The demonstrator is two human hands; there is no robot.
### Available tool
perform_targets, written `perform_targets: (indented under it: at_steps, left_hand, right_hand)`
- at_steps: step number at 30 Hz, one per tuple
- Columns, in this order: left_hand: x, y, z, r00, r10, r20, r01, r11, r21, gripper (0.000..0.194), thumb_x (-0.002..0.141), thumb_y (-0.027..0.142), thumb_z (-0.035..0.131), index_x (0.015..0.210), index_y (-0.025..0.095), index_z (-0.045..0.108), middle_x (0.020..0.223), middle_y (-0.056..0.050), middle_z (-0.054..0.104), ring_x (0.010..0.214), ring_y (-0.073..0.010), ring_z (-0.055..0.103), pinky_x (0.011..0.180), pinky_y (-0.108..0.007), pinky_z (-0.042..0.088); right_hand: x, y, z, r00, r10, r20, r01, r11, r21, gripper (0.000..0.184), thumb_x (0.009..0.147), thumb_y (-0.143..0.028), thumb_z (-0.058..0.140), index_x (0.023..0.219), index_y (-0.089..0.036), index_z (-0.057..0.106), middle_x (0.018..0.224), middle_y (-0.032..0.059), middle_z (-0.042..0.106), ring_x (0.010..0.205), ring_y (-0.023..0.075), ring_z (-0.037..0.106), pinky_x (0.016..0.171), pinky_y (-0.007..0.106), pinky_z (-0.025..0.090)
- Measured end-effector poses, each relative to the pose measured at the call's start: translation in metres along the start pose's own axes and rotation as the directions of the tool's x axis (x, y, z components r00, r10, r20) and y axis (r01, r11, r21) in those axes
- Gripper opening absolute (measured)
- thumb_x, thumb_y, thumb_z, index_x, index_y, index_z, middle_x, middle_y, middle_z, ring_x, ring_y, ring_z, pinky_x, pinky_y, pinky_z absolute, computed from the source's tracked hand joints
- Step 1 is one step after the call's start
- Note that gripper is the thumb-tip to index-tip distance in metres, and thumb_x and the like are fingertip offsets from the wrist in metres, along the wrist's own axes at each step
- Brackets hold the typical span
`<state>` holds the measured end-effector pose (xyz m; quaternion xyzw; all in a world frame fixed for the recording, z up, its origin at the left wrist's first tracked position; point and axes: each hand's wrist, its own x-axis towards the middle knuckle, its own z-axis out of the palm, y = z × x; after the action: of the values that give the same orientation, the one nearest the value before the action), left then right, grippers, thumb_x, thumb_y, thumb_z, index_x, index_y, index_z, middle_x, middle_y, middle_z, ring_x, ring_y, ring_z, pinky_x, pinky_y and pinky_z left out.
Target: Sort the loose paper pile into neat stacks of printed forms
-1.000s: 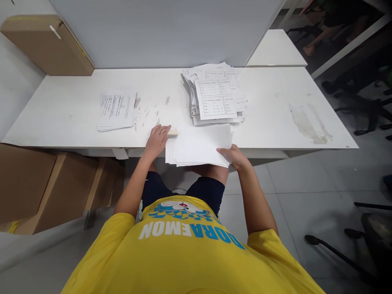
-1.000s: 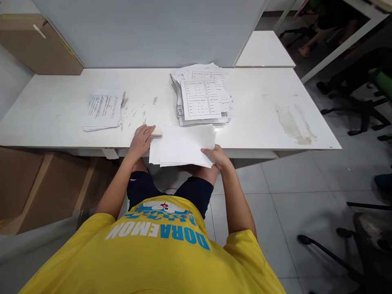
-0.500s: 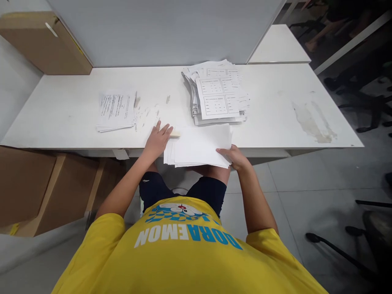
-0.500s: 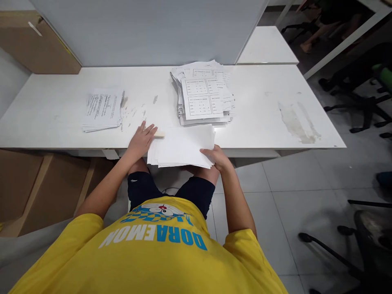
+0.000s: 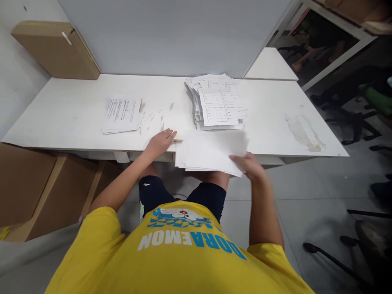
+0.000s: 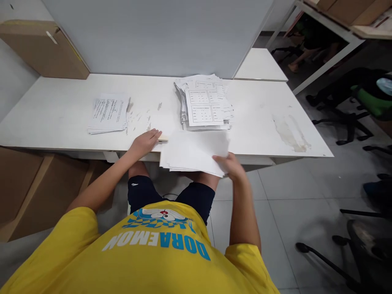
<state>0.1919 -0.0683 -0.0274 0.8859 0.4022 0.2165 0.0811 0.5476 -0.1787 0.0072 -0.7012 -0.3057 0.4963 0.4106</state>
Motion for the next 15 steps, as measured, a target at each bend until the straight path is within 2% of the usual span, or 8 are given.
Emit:
perform_targets:
  at_steps: [2,4,6,7,8,10,12,15]
  left_hand:
    - [-0.001,-0.001,0.001,0.999,0.037,-0.024,-0.037,0.999,-0.019,0.042,0.1,0.025,0.036,0.134,0.011,0.055,0.138,-0.02,0.057,0.137,-0.0284,0.047,0.114,-0.048,0.038]
    - [-0.002,-0.003,0.002,0.998,0.046,-0.042,-0.047,0.998,-0.041,0.042,0.1,0.027,0.034,0.135,0.013,0.055,0.138,-0.018,0.057,0.138,-0.0268,0.046,0.115,-0.046,0.037]
    - [-0.002,-0.003,0.003,0.998,0.039,-0.046,-0.042,0.997,-0.063,0.044,0.101,0.03,0.032,0.135,0.013,0.054,0.14,-0.017,0.056,0.14,-0.027,0.043,0.117,-0.048,0.034]
    - [-0.003,-0.002,0.003,0.998,0.031,-0.049,-0.034,0.996,-0.077,0.045,0.101,0.032,0.031,0.136,0.013,0.053,0.141,-0.017,0.055,0.142,-0.0281,0.04,0.118,-0.05,0.031]
    - [-0.005,0.001,0.003,0.998,0.022,-0.059,-0.027,0.995,-0.098,0.047,0.101,0.036,0.031,0.138,0.013,0.052,0.143,-0.017,0.053,0.144,-0.0294,0.036,0.119,-0.052,0.027]
    - [-0.01,0.014,0.003,0.994,-0.003,-0.113,-0.018,0.983,-0.185,0.055,0.1,0.047,0.033,0.141,0.014,0.047,0.146,-0.017,0.05,0.147,-0.0317,0.027,0.121,-0.054,0.021]
    - [-0.015,0.036,0.001,0.974,-0.078,-0.211,-0.003,0.933,-0.359,0.065,0.098,0.058,0.032,0.148,0.018,0.036,0.149,-0.016,0.046,0.149,-0.031,0.024,0.12,-0.052,0.023]
    - [-0.02,0.06,-0.011,0.894,-0.346,-0.284,0.062,0.725,-0.686,0.067,0.099,0.056,0.027,0.156,0.027,0.007,0.154,-0.013,0.04,0.146,-0.0266,0.031,0.117,-0.048,0.031]
  right_hand:
    - [-0.018,-0.004,-0.031,0.983,-0.032,-0.183,0.032,0.999,0.0,0.031,0.053,-0.027,0.081,0.081,-0.017,0.072,0.1,0.0152,0.075,0.084,0.0272,0.07,0.079,0.043,0.057]
    - [-0.034,-0.012,-0.058,0.895,-0.134,-0.424,0.175,0.983,0.058,0.036,0.053,-0.023,0.08,0.088,-0.02,0.072,0.118,0.0173,0.07,0.099,0.0306,0.07,0.091,0.049,0.054]
    - [-0.045,-0.025,-0.069,0.803,-0.22,-0.554,0.318,0.944,0.086,0.04,0.057,-0.021,0.077,0.097,-0.025,0.071,0.132,0.0131,0.064,0.117,0.0314,0.064,0.103,0.051,0.048]
    - [-0.047,-0.034,-0.064,0.779,-0.236,-0.58,0.36,0.927,0.107,0.04,0.061,-0.022,0.076,0.1,-0.029,0.069,0.134,0.0082,0.063,0.123,0.0303,0.06,0.107,0.052,0.046]
    - [-0.048,-0.044,-0.053,0.775,-0.237,-0.586,0.385,0.912,0.141,0.037,0.065,-0.023,0.075,0.099,-0.033,0.067,0.134,0.0029,0.064,0.126,0.0287,0.058,0.108,0.052,0.045]
    - [-0.045,-0.062,-0.007,0.808,-0.225,-0.544,0.419,0.869,0.263,0.027,0.071,-0.025,0.072,0.093,-0.038,0.064,0.126,-0.0054,0.068,0.127,0.0248,0.058,0.108,0.049,0.047]
    - [-0.044,-0.071,0.062,0.836,-0.275,-0.475,0.485,0.775,0.405,0.019,0.074,-0.022,0.067,0.091,-0.03,0.064,0.121,-0.0016,0.07,0.127,0.0231,0.058,0.11,0.04,0.049]
    - [-0.052,-0.062,0.176,0.856,-0.242,-0.457,0.472,0.724,0.503,0.037,0.073,-0.023,0.065,0.11,-0.019,0.06,0.121,0.0045,0.069,0.123,0.0239,0.061,0.112,0.045,0.047]
